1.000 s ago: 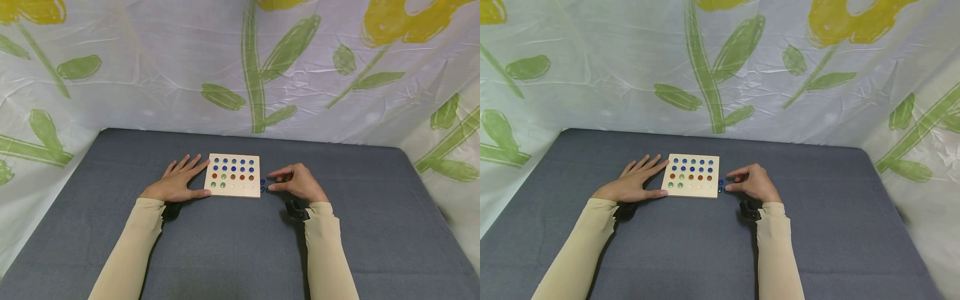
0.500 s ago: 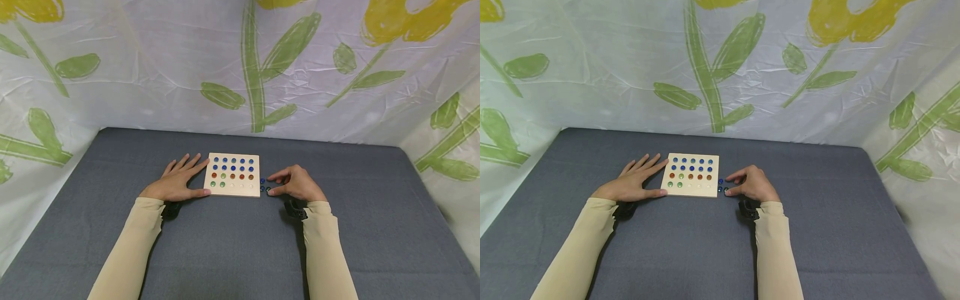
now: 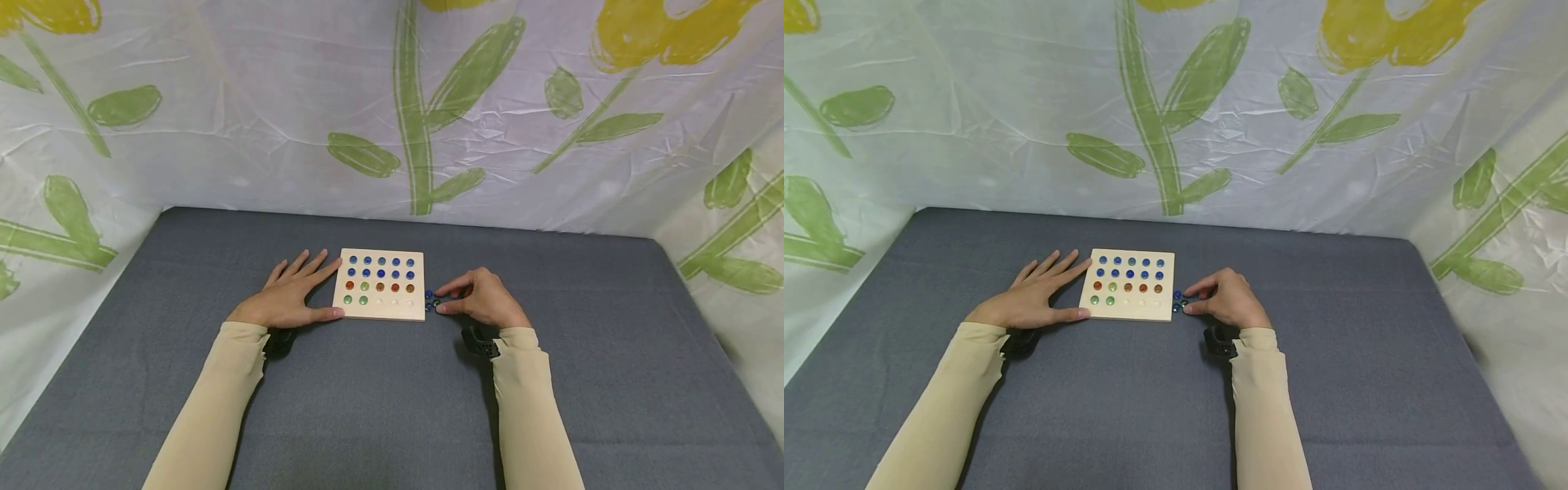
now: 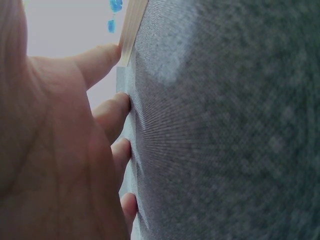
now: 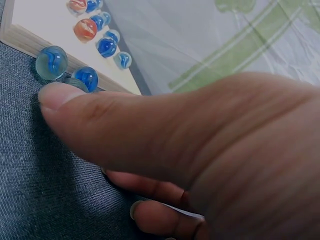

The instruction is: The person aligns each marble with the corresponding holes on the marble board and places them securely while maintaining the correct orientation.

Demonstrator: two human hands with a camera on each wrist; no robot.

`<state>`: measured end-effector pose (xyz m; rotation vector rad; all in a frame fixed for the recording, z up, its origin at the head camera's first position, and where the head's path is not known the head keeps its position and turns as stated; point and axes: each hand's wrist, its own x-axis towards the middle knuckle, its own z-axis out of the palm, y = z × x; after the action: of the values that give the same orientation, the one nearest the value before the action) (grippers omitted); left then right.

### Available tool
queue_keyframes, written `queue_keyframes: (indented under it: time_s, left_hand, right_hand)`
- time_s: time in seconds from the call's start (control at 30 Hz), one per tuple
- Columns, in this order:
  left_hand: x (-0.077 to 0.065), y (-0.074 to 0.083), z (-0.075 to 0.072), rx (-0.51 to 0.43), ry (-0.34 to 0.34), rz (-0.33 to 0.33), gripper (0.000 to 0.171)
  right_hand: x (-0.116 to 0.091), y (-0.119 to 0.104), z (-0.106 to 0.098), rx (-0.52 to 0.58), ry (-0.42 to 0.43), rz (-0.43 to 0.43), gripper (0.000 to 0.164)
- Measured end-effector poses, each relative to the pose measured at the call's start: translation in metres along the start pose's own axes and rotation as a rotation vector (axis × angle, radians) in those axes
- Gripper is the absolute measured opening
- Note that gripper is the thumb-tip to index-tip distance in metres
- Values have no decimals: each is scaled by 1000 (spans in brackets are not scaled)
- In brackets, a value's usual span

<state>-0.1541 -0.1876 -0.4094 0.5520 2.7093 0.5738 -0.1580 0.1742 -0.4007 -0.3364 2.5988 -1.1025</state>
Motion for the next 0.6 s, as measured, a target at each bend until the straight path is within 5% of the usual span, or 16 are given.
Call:
queue_keyframes:
  time_s: [0.6]
  left_hand:
    - [0, -1, 0, 6, -3, 6, 102]
  right_hand:
    - [1, -3, 4, -53, 23, -26, 20]
